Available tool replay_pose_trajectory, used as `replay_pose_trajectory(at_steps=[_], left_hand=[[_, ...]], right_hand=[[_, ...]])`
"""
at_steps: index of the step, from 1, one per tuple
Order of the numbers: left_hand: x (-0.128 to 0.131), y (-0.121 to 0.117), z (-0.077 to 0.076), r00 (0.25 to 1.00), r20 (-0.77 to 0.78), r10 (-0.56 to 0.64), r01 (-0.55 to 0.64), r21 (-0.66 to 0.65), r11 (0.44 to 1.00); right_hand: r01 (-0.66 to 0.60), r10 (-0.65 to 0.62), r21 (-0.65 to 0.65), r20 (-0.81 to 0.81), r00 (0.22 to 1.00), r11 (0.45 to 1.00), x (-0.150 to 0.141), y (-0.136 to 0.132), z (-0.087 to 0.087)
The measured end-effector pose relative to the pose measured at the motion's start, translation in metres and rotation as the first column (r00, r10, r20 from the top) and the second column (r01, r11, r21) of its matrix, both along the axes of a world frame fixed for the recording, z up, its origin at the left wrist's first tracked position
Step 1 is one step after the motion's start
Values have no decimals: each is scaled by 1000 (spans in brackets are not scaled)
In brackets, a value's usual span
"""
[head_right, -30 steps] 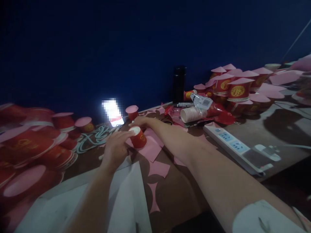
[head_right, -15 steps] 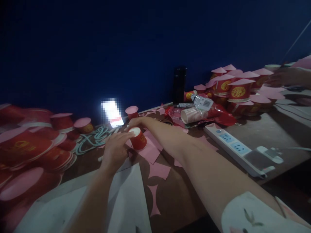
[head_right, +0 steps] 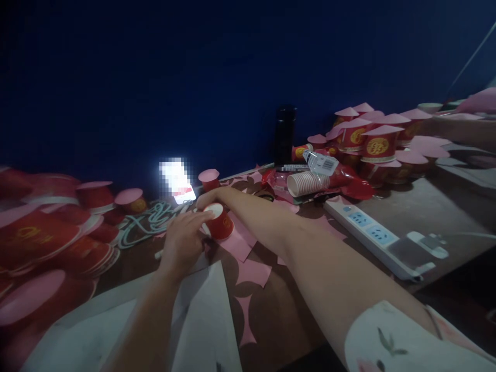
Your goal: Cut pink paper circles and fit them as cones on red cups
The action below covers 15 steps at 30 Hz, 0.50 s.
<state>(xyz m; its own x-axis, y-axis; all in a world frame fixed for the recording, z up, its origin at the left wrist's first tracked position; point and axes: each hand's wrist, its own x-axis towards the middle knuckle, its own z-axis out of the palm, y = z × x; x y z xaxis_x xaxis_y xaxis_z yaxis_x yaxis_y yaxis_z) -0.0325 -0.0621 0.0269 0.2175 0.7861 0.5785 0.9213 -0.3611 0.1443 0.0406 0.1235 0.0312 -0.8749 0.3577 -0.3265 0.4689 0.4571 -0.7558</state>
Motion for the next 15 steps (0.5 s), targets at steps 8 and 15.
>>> replay_pose_trajectory(at_steps=[8,15], left_hand=[[-2,1,1,1000,3,-18,18,-29,999],[-3,1,3,999,8,-39,40,-54,998]], right_hand=[[297,-271,96,-217,938,950,38,-23,33],[785,-485,173,-701,522,595,116,-99,50]])
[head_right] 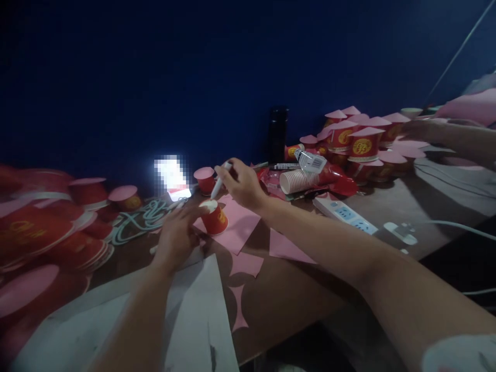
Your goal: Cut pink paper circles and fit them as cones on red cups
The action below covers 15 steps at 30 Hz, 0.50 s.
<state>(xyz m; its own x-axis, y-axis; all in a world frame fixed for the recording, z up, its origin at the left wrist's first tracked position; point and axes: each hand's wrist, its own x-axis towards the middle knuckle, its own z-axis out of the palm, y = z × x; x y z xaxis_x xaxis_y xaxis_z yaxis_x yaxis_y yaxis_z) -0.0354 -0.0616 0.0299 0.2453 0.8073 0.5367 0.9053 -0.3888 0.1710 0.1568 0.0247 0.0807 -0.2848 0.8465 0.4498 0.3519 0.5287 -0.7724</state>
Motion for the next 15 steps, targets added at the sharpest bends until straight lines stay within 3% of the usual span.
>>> replay_pose_trajectory(at_steps=[4,7,10,15], left_hand=[[-6,6,-6,997,41,-71,72,-11,997],[-8,9,-8,997,18,-70,71,-21,997],[-7,8,-5,997,6,-73,73,-6,997],[-3,4,1,994,28,-105,104,29,994]], right_hand=[[-106,118,139,-85,989,985,29,-53,-15],[-249,253,285,23,967,926,30,-74,-35],[-370,335,318,162,928,873,20,-76,-56],[-415,351,251,264,898,874,2,-63,-77]])
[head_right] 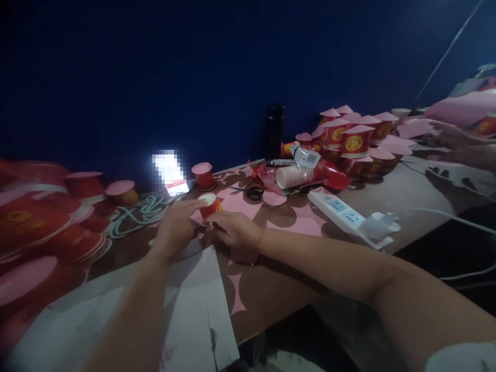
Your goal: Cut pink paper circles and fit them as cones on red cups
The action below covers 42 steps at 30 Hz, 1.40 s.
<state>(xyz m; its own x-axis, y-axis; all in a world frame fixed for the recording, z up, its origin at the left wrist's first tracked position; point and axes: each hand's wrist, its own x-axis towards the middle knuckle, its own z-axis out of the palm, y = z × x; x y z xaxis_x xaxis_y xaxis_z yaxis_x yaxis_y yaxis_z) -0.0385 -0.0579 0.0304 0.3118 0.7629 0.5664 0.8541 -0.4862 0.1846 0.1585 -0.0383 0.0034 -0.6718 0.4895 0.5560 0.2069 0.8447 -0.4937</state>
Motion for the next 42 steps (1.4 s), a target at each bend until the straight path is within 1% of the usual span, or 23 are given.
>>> replay_pose_trajectory(at_steps=[3,6,9,12,16,20,23,30,34,42], left_hand=[[1,0,0,1000,17,7,-7,-2,1000],[0,0,-1,999,31,20,-19,-41,999],[-1,1,-2,999,30,26,-24,-82,996],[-1,0,-2,999,33,24,-21,-80,997],[0,-2,-1,999,37,28,-25,-69,997],[0,-1,-1,999,26,47,-45,-82,996],[-1,0,-2,998,23,59,-57,-85,995],[0,0,-3,997,26,68,-66,-83,994],[0,-1,-4,997,29,78,-75,-71,995],[2,-4,-3,996,28,81,-79,-69,994]], right_hand=[[11,-9,-30,56,998,999,-9,3,-2],[44,-38,-44,126,991,998,-17,2,-1],[60,-55,-18,208,977,998,-23,1,0],[53,-54,14,236,970,999,-27,1,2],[47,-49,16,243,969,999,-24,0,8],[34,-27,-22,257,966,999,-16,-3,14],[40,-33,-21,271,962,999,-8,-7,16],[46,-39,-22,253,967,999,8,-11,14],[49,-44,-19,198,979,999,16,-12,9],[66,-58,-103,86,995,992,27,-14,-2]])
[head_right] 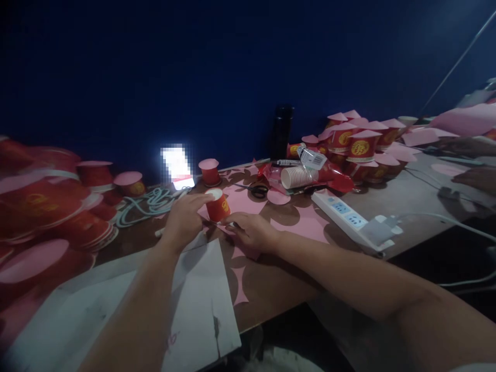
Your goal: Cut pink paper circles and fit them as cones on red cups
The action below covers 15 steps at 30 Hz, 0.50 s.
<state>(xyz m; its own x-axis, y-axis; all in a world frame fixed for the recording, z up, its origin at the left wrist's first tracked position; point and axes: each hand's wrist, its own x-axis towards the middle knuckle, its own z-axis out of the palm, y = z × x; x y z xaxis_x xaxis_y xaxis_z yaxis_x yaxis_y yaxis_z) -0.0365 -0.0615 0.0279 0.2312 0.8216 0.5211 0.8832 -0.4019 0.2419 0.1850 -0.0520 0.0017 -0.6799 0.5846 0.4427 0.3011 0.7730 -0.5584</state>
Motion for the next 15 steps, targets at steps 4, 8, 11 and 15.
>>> replay_pose_trajectory(at_steps=[4,8,11,15], left_hand=[[0,0,0,1000,2,-8,8,2,1000],[1,-1,0,1000,-2,-8,8,-5,1000],[1,-1,1,1000,-7,-4,4,-16,1000],[1,-1,2,1000,-15,2,-2,-12,1000]], right_hand=[[0,0,-27,-22,1000,1000,7,1,-4],[41,-43,-49,-40,998,998,13,2,-6],[81,-85,-77,-53,995,994,16,3,-4],[133,-145,-148,-72,987,980,20,5,1]])
